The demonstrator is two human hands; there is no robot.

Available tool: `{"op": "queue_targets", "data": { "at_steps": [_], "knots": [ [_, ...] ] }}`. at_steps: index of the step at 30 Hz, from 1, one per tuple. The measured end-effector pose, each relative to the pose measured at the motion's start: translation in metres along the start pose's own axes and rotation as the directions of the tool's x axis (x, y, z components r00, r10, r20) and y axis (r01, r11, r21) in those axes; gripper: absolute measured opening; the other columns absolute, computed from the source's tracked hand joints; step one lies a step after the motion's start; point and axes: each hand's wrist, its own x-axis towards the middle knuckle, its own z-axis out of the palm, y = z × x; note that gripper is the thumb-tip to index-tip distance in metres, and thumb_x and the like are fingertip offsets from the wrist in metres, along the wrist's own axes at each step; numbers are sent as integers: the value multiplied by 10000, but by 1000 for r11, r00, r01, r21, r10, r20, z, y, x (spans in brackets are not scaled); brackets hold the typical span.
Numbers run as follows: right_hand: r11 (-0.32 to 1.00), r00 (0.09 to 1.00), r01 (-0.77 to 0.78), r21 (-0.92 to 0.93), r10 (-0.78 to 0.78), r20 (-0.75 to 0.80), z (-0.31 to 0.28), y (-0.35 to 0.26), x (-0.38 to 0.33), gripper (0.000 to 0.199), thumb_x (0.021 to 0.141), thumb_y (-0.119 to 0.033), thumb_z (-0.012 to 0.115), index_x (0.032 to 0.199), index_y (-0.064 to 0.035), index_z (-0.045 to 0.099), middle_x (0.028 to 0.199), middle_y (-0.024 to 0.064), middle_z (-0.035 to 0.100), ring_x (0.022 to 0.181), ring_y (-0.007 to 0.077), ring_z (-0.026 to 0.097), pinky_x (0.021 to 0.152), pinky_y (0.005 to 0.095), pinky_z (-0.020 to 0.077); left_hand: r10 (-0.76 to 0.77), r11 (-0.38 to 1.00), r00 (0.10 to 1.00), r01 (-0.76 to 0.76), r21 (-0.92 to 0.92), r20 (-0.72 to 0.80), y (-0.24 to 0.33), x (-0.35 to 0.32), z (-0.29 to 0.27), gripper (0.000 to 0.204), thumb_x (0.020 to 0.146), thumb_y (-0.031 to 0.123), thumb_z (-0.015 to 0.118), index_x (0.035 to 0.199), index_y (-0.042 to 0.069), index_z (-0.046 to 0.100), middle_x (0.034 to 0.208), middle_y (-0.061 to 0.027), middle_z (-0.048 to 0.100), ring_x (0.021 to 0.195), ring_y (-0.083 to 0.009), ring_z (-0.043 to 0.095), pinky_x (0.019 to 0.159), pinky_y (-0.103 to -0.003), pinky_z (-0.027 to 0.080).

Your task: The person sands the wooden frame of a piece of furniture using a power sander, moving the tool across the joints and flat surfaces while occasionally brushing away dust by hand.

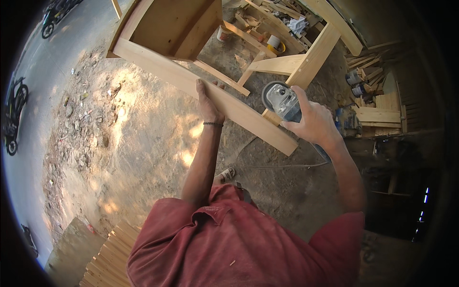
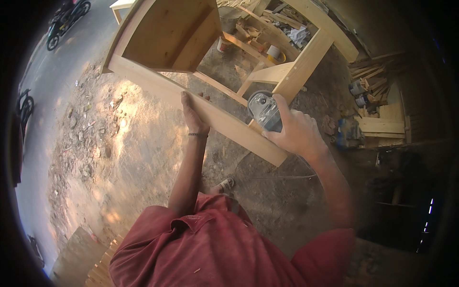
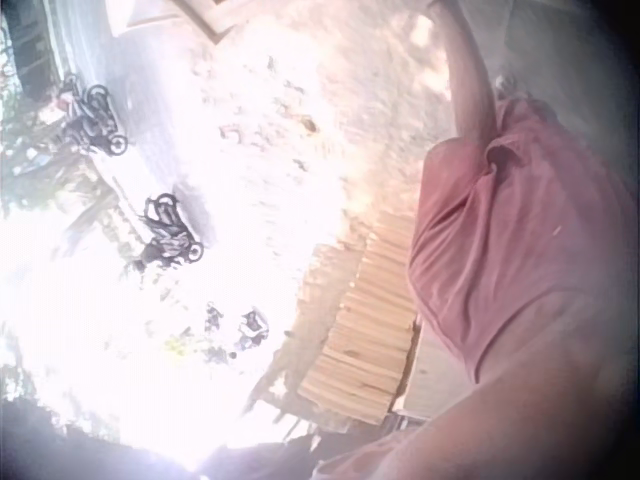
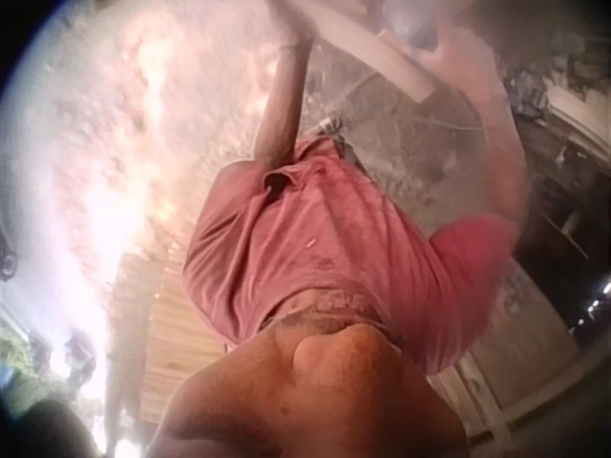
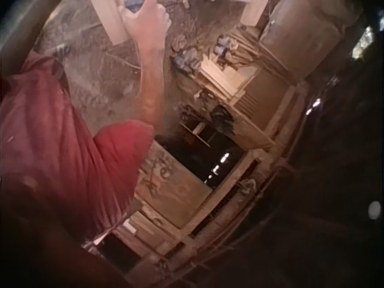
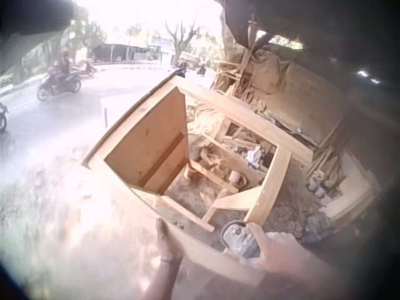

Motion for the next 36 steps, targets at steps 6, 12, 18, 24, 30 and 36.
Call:
{"op": "queue_targets", "data": {
  "at_steps": [6,12,18,24,30,36],
  "knots": [
    [990,983,-10,-144,36,180,-13,-35,18,915,789,-398,781,1518,-83,326,967,308,710,965,501,694,846,576,550,0,998,1000,0,-65,-2,0,11,-3,707,939,576,685,1334,24,489,1137,-162,626,991,-297,659,833,-434,567],
    [983,969,-49,-178,89,230,-7,-41,18,906,794,-410,774,1517,-94,329,957,306,712,965,514,692,869,579,539,-16,999,1000,16,-33,-5,-8,15,-10,731,950,582,664,1378,21,471,1203,-166,615,1029,-307,648,867,-433,557],
    [977,978,-79,-199,114,175,-22,-42,18,870,791,-415,784,1483,-102,360,952,314,711,975,511,692,883,573,538,-65,998,998,65,-10,9,7,-3,-26,826,950,618,640,1467,24,391,1215,-172,594,1071,-337,637,906,-453,549],
    [966,992,-115,-230,124,24,-71,-13,34,834,785,-399,789,1455,-101,391,939,305,713,963,502,693,878,557,537,-36,999,999,36,17,-34,18,-20,-51,817,922,638,666,1366,-8,434,1128,-178,595,1041,-345,643,865,-483,573],
    [965,986,-163,-208,153,-61,-118,7,46,827,769,-372,801,1442,-91,412,986,280,721,989,488,688,876,543,533,-89,995,994,91,35,-58,33,-34,-103,793,913,680,645,1332,37,446,1105,-161,591,1038,-343,629,916,-491,545],
    [967,988,-126,-220,101,-120,-131,21,52,845,772,-383,792,1467,-99,405,1018,283,717,1017,481,684,893,541,525,-61,997,984,68,37,-170,33,-37,-136,724,900,675,667,1276,75,514,1044,-133,634,976,-334,656,904,-475,550]
  ]
}}
